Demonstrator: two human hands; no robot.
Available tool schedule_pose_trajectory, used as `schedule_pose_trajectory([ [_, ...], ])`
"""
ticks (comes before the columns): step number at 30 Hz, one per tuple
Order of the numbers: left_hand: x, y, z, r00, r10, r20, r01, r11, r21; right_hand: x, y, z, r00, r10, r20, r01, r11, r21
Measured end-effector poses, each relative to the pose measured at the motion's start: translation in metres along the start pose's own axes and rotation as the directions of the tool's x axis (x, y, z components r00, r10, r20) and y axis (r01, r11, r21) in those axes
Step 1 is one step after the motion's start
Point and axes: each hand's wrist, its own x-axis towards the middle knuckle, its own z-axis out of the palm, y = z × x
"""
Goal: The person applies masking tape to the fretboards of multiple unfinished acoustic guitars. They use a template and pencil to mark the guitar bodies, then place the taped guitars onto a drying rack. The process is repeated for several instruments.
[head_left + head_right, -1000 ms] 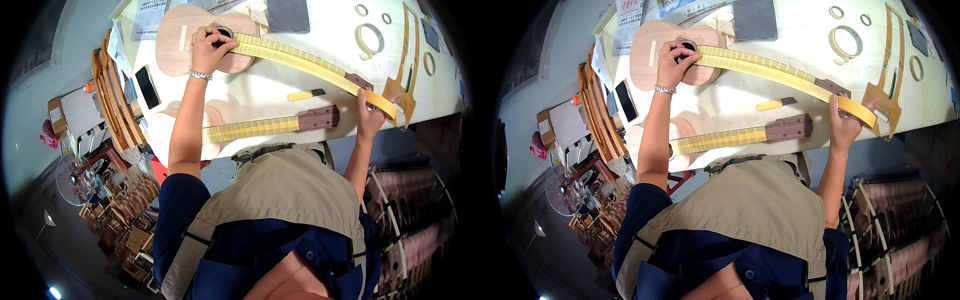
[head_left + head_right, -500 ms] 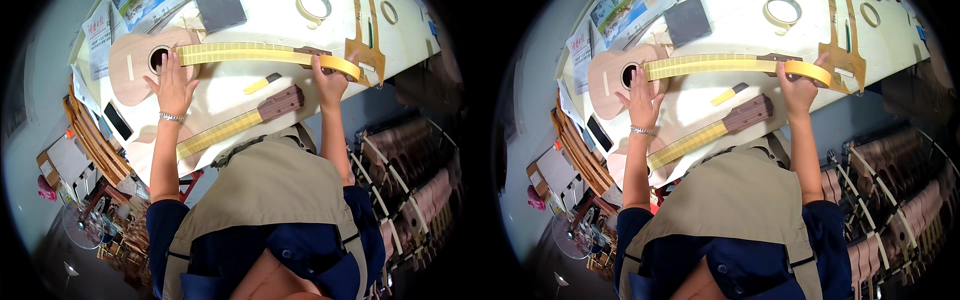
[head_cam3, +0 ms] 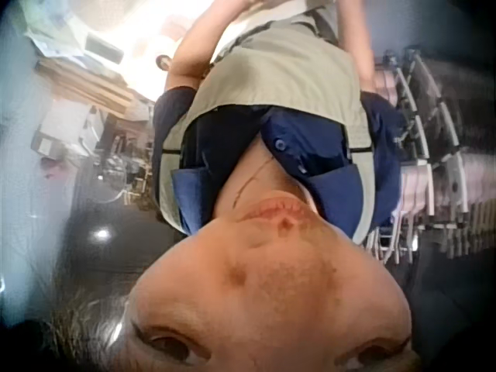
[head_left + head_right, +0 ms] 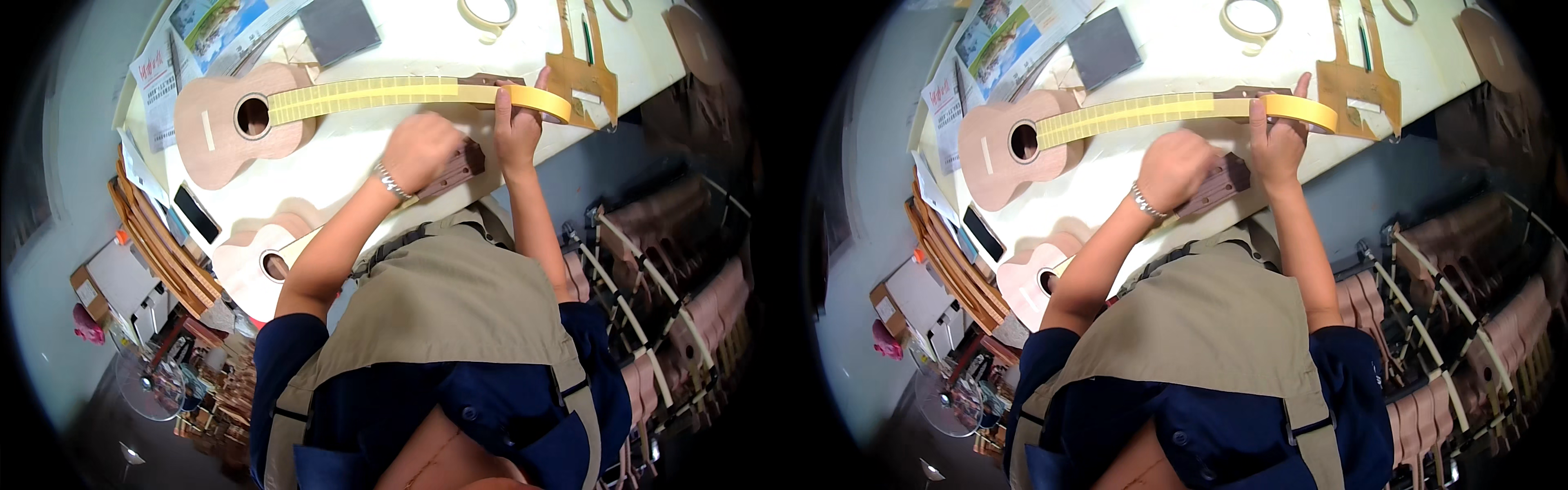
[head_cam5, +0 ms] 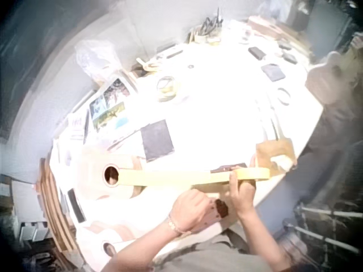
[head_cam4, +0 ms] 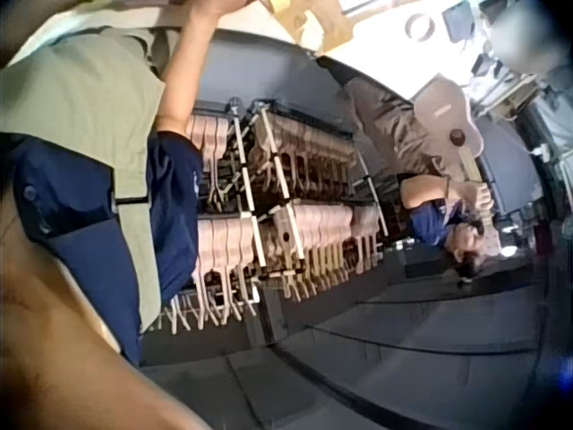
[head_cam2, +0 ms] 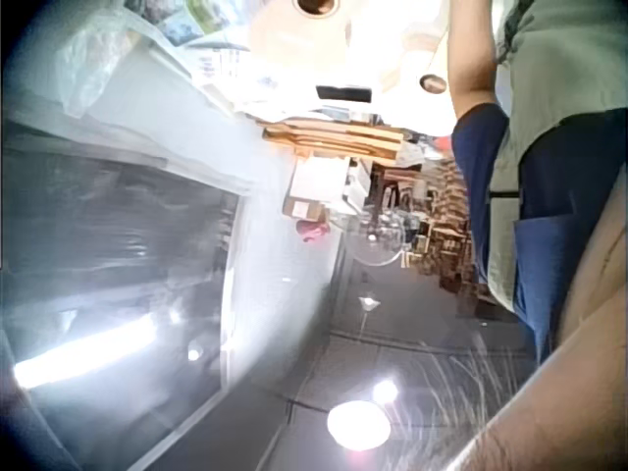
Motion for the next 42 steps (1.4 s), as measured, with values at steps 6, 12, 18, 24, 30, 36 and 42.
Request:
schedule_pose_trajectory([
  [6, -0.013, -0.003, -0.010, 0.904, -0.426, -0.046, 0.425, 0.876, 0.227, -0.003, 0.000, 0.001, 1.000, -0.004, 0.013, 0.005, 1.000, -0.003],
  [12, 0.019, 0.015, -0.021, 0.757, -0.637, -0.142, 0.459, 0.674, -0.579, 0.001, -0.004, -0.001, 1.000, -0.010, 0.018, 0.010, 1.000, -0.017],
  [18, 0.034, 0.008, -0.013, 0.750, -0.660, -0.044, 0.426, 0.532, -0.732, 0.001, 0.001, 0.001, 0.995, -0.101, -0.023, 0.100, 0.993, -0.065],
  [24, 0.039, 0.010, -0.014, 0.711, -0.703, -0.015, 0.488, 0.509, -0.709, 0.001, -0.007, -0.002, 0.994, -0.114, 0.001, 0.114, 0.993, -0.025],
  [30, 0.036, 0.004, -0.005, 0.687, -0.724, -0.063, 0.418, 0.465, -0.780, 0.002, -0.091, -0.013, 0.713, -0.694, 0.100, 0.652, 0.708, 0.271],
  [36, -0.019, -0.009, -0.020, 0.918, -0.114, -0.381, 0.184, 0.971, 0.151, 0.114, -0.080, 0.081, 0.630, -0.614, 0.476, 0.725, 0.684, -0.078],
  [42, -0.013, -0.021, -0.078, 0.914, 0.035, -0.405, 0.111, 0.937, 0.331, 0.091, -0.080, 0.069, 0.745, -0.610, 0.269, 0.643, 0.765, -0.045],
])
